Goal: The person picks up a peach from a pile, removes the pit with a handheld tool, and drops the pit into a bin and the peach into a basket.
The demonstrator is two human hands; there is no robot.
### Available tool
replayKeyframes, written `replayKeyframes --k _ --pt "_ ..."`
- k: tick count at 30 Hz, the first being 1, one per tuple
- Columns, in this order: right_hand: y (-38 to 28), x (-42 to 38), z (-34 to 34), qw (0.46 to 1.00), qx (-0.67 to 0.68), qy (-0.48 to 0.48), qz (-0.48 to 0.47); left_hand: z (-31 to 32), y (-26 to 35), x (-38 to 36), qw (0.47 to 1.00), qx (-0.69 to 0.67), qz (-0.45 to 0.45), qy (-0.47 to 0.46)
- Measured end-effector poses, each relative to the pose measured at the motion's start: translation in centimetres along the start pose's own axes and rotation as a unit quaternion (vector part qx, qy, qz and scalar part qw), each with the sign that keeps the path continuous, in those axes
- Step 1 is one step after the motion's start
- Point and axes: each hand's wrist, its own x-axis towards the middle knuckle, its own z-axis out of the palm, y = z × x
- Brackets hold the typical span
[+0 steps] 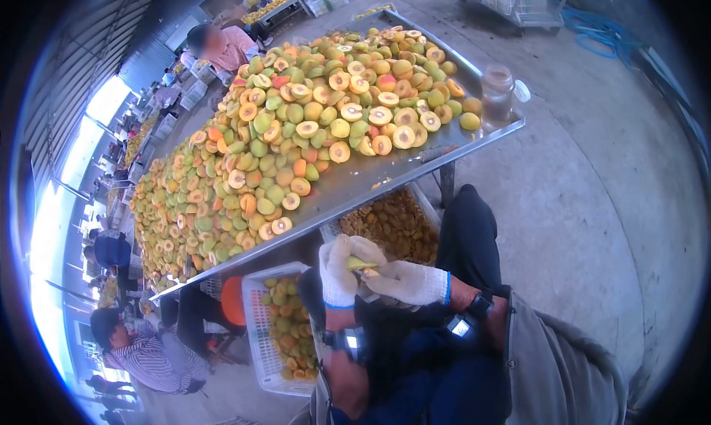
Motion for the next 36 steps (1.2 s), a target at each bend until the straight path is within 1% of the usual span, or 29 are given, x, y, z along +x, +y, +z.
replayKeyframes --k 3,4,5,6,7,8,9,10,11,12,14,15,17,18,20,21,23,24,26,27,29,30,31,32,33,35,36 --pt "0.5 0.3 0.2 1.0 0.02 -0.013 -0.008 -0.1 0.0 -0.1 1.0 -0.006 0.015 -0.025" --pt "1.9 1.5 0.2 0.987 -0.076 0.052 -0.134 0.1 -0.1 0.0 1.0 -0.026 0.007 0.006" --pt "2.4 2.0 0.1 0.945 -0.172 0.114 -0.253 0.3 -0.2 0.1 0.998 -0.047 -0.002 0.039" --pt "2.9 2.1 0.0 0.945 -0.172 0.117 -0.251 0.5 -0.3 0.1 0.998 -0.049 -0.004 0.037" --pt "3.2 2.2 0.0 0.95 -0.167 0.11 -0.241 0.6 -0.2 0.1 0.999 -0.022 -0.014 0.043" --pt "3.1 2.4 -0.2 0.953 -0.164 0.102 -0.232 0.6 -0.1 0.2 0.999 0.005 -0.021 0.05" --pt "2.0 1.8 -0.2 0.953 -0.166 0.101 -0.233 0.5 -0.1 0.4 0.999 0.005 -0.019 0.051" --pt "0.2 0.4 -0.1 0.992 -0.045 0.029 -0.112 0.4 -0.2 0.2 1.0 0.006 -0.005 0.022" --pt "-0.7 -0.4 0.0 0.996 0.077 -0.045 0.014 0.4 -0.3 0.0 1.0 0.006 0.008 -0.006" --pt "-0.5 -0.2 -0.1 0.996 0.077 -0.047 0.016 0.2 -0.5 -0.1 1.0 0.005 0.007 -0.004" --pt "-0.1 0.1 -0.5 0.993 0.087 -0.083 0.006 -0.1 -0.9 0.0 0.998 -0.014 0.041 -0.039" --pt "-0.1 0.1 -0.6 0.993 0.088 -0.082 0.005 -0.1 -0.8 0.1 0.998 -0.013 0.041 -0.04" --pt "0.0 0.1 -0.9 0.983 0.134 -0.124 0.028 -0.3 -0.9 -0.2 0.993 -0.084 -0.01 -0.084" --pt "0.4 0.3 -1.2 0.983 0.136 -0.124 0.029 -0.4 -1.4 -0.1 0.993 -0.084 -0.012 -0.083" --pt "1.3 1.1 -1.5 0.97 0.172 -0.156 0.068 -0.8 -3.4 -0.1 0.97 -0.216 0.006 -0.112" --pt "1.4 1.3 -1.6 0.97 0.172 -0.156 0.068 -0.7 -4.0 0.0 0.97 -0.217 0.006 -0.111" --pt "1.6 1.5 -1.8 0.96 0.211 -0.172 0.071 -0.5 -5.0 0.0 0.927 -0.368 -0.03 -0.064" --pt "1.9 1.7 -2.0 0.96 0.211 -0.172 0.072 -0.6 -5.2 0.2 0.927 -0.369 -0.03 -0.065" --pt "2.9 2.3 -2.0 0.945 0.268 -0.178 0.062 -1.1 -5.6 0.3 0.948 -0.311 -0.055 0.044" --pt "3.6 2.5 -2.0 0.945 0.266 -0.18 0.064 -1.1 -5.5 0.5 0.947 -0.313 -0.053 0.047" --pt "4.9 2.8 -2.0 0.92 0.34 -0.193 0.021 -0.9 -5.0 1.0 0.923 -0.345 -0.104 0.134" --pt "4.6 3.0 -1.9 0.92 0.337 -0.196 0.022 -1.5 -5.6 1.0 0.919 -0.361 -0.083 0.133" --pt "4.0 3.1 -1.7 0.955 0.281 -0.091 0.023 -2.2 -6.2 1.3 0.919 -0.361 -0.077 0.137" --pt "3.7 3.4 -1.5 0.975 0.222 0.015 0.023 -2.9 -6.8 1.4 0.912 -0.375 -0.066 0.155" --pt "3.7 3.9 -1.5 0.975 0.22 0.006 0.023 -3.4 -6.3 1.5 0.903 -0.389 -0.054 0.173" --pt "4.2 4.9 -1.9 0.983 0.116 0.141 0.014 -4.5 -5.2 0.9 0.907 -0.372 -0.04 0.194" --pt "4.7 5.8 -2.0 0.987 0.068 0.147 0.004 -4.9 -3.7 0.1 0.973 -0.067 0.063 0.211"
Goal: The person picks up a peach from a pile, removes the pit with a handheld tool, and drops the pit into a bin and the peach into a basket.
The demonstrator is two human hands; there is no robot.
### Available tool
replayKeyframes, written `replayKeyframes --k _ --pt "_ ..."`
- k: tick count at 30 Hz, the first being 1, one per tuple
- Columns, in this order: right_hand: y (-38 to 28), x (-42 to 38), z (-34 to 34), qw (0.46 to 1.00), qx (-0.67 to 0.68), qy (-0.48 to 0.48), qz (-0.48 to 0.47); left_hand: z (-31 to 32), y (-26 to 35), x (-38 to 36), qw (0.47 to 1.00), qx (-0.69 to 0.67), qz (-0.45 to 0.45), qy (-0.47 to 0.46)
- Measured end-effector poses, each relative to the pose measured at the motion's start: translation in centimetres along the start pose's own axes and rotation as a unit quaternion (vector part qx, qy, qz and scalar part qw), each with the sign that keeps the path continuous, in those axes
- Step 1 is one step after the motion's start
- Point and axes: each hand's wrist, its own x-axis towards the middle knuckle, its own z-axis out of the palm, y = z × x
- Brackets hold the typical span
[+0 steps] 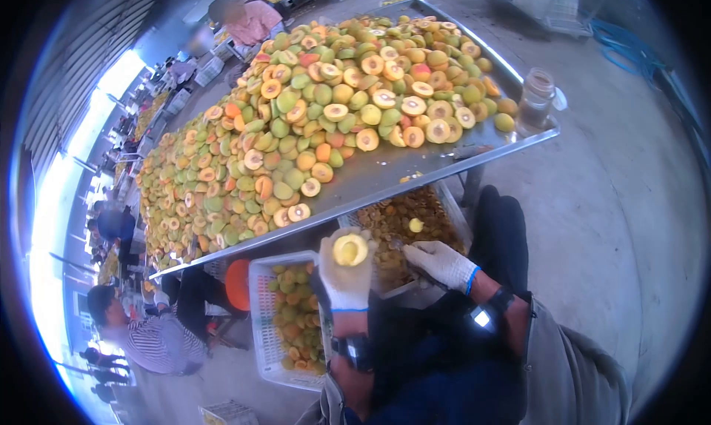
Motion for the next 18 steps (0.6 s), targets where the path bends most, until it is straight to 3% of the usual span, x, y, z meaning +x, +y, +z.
replayKeyframes --k 1,2,3,4,5,6,7,8,9,11,12,13,17,18 --pt "-0.2 0.0 0.2 1.0 0.0 -0.008 0.0 -1.0 1.3 -0.2 0.946 0.284 0.157 -0.023" --pt "-0.7 -0.3 0.3 1.0 -0.009 0.007 0.024 -3.3 2.0 0.0 0.908 0.368 0.2 0.021" --pt "-1.0 -0.2 0.2 0.998 -0.021 0.023 0.046 -5.5 3.2 0.7 0.995 -0.005 0.033 0.093" --pt "-0.5 0.1 0.2 0.998 0.004 0.03 0.058 -7.4 4.3 0.3 0.976 0.136 0.099 0.135" --pt "-0.2 0.4 0.2 0.998 0.004 0.025 0.058 -8.6 5.9 -0.4 0.903 0.37 0.163 0.148" --pt "0.2 0.5 0.3 0.995 0.014 0.036 0.091 -10.6 7.2 -0.9 0.885 0.397 0.132 0.206" --pt "0.5 0.7 0.4 0.991 0.024 0.048 0.124 -16.8 6.3 -0.9 0.78 0.564 0.178 0.202" --pt "0.4 0.8 0.5 0.991 0.027 0.046 0.124 -17.4 8.0 -0.9 0.885 0.378 0.05 0.268" --pt "0.2 0.8 0.6 0.988 0.064 0.038 0.139 -19.1 8.1 -0.9 0.884 0.38 0.05 0.268" --pt "0.2 1.1 0.7 0.983 0.104 0.028 0.152 -22.3 7.2 -0.7 0.753 0.535 0.026 0.382" --pt "0.4 1.4 0.8 0.984 0.093 0.038 0.15 -20.1 8.4 -0.4 0.757 0.517 0.035 0.398" --pt "0.6 1.6 0.9 0.984 0.08 0.047 0.15 -19.2 8.2 0.8 0.757 0.516 0.036 0.399" --pt "0.7 2.2 1.1 0.986 0.064 0.035 0.149 -14.2 7.0 6.9 0.754 0.592 0.16 0.234" --pt "0.9 2.1 1.1 0.989 0.042 0.035 0.138 -13.0 6.4 9.0 0.726 0.639 0.142 0.209"
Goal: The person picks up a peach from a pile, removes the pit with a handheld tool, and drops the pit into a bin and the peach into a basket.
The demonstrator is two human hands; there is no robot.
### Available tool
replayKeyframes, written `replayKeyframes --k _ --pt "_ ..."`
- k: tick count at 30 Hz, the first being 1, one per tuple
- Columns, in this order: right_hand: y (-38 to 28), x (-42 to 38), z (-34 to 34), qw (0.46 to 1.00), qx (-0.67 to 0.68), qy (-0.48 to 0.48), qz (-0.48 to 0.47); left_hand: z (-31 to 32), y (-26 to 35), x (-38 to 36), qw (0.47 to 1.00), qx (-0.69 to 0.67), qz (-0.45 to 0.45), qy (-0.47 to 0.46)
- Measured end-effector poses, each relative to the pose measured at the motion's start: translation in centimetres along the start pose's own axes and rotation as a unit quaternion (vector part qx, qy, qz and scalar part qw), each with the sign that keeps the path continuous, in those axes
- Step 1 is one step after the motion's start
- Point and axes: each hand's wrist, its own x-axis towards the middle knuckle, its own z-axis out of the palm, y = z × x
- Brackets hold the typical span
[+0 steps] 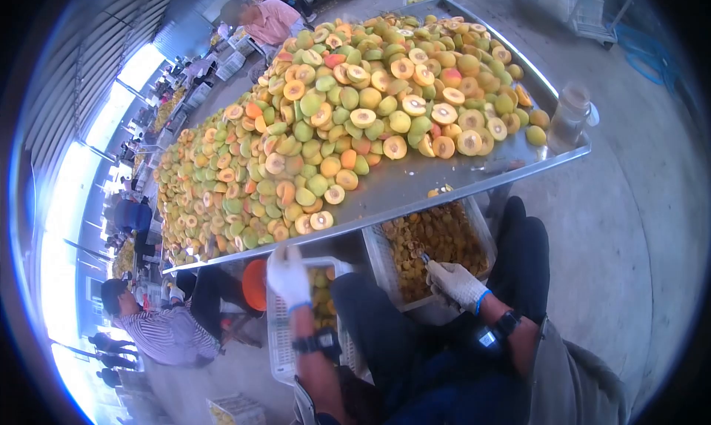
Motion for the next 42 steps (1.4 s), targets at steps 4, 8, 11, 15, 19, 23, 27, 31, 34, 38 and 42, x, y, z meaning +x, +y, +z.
replayKeyframes --k 4,8,11,15,19,23,27,31,34,38,42 --pt "0.6 -0.3 -0.2 0.998 -0.043 0.013 -0.031 8.2 1.5 4.8 0.983 0.158 0.02 -0.087" --pt "1.4 -0.1 -0.6 0.996 -0.053 0.032 -0.057 12.1 2.7 6.6 0.947 0.286 0.011 -0.148" --pt "0.6 -0.4 -0.6 0.993 -0.084 0.038 -0.069 12.1 3.5 7.7 0.937 0.286 -0.003 -0.199" --pt "1.3 0.0 0.0 0.987 -0.111 0.034 -0.107 10.8 3.9 7.9 0.925 0.261 0.025 -0.274" --pt "1.3 -0.6 -0.1 0.983 -0.135 0.027 -0.126 9.9 4.5 6.3 0.967 0.149 0.15 -0.141" --pt "0.8 -1.4 -0.7 0.989 -0.071 -0.003 -0.133 6.9 8.6 2.1 0.961 -0.217 0.043 -0.167" --pt "-1.7 -3.9 0.2 0.966 -0.022 0.005 -0.256 4.4 11.9 -5.2 0.683 -0.615 -0.212 -0.332" --pt "-2.8 -5.8 0.5 0.975 -0.024 -0.008 -0.219 6.0 12.2 -9.8 0.53 -0.692 -0.366 -0.327" --pt "-2.8 -6.4 0.9 0.965 -0.071 0.038 -0.25 3.7 14.1 -12.5 0.474 -0.737 -0.319 -0.362" --pt "-1.5 -5.6 1.2 0.948 -0.097 0.092 -0.287 3.7 14.9 -13.6 0.51 -0.7 -0.35 -0.356" --pt "-1.3 -5.6 1.1 0.946 -0.101 0.109 -0.288 4.5 14.8 -14.2 0.521 -0.716 -0.316 -0.34"
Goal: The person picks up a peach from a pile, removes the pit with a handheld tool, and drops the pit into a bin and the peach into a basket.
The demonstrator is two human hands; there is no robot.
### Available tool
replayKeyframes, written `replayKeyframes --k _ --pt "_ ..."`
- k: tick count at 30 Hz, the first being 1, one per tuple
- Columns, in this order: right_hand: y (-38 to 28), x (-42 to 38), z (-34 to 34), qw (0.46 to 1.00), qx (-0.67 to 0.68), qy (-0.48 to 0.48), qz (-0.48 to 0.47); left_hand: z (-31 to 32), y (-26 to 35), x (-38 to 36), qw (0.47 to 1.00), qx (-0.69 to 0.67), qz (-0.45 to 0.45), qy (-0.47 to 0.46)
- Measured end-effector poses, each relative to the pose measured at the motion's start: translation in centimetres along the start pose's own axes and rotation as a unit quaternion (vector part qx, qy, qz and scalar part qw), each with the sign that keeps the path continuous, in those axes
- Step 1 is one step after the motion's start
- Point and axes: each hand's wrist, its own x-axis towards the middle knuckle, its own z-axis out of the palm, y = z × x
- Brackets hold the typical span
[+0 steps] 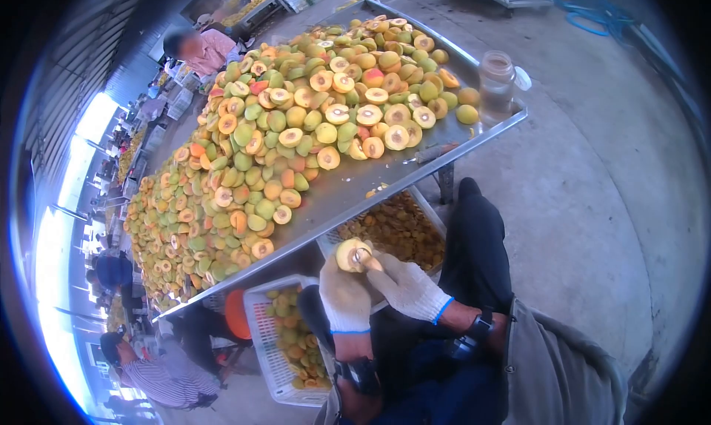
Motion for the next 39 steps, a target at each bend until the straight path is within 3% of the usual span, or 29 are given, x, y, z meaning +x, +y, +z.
replayKeyframes --k 4,7,13,16,21,28,33,37,39 --pt "-0.6 -0.2 0.1 1.0 -0.017 -0.005 -0.012 0.6 -0.1 -1.0 0.998 0.063 0.013 0.005" --pt "-0.9 -0.3 0.3 0.999 -0.032 -0.005 -0.009 1.6 -0.5 -1.0 0.998 -0.009 0.02 0.067" --pt "-2.0 -0.4 0.3 0.995 -0.1 -0.015 0.0 1.9 -0.6 -1.5 0.997 0.004 0.072 0.0" --pt "-2.8 -0.6 0.5 0.991 -0.13 -0.018 0.005 2.3 -0.6 -1.3 0.997 -0.003 0.045 0.063" --pt "-2.3 -0.6 0.9 0.991 -0.13 -0.027 0.004 4.1 -0.2 -1.5 0.983 0.096 0.055 0.147" --pt "-1.2 -0.8 1.0 0.99 -0.12 -0.067 0.016 3.0 0.1 -1.3 0.98 0.153 0.04 0.121" --pt "-1.3 -1.0 1.1 0.99 -0.109 -0.08 0.034 4.8 0.8 -1.9 0.951 0.264 0.063 0.148" --pt "0.1 -0.5 0.5 0.996 -0.017 -0.087 0.005 3.8 0.5 -1.5 0.956 0.264 0.073 0.107" --pt "0.3 -0.4 -0.1 0.993 -0.045 -0.104 -0.017 4.2 0.6 -1.7 0.99 0.083 0.058 0.095"
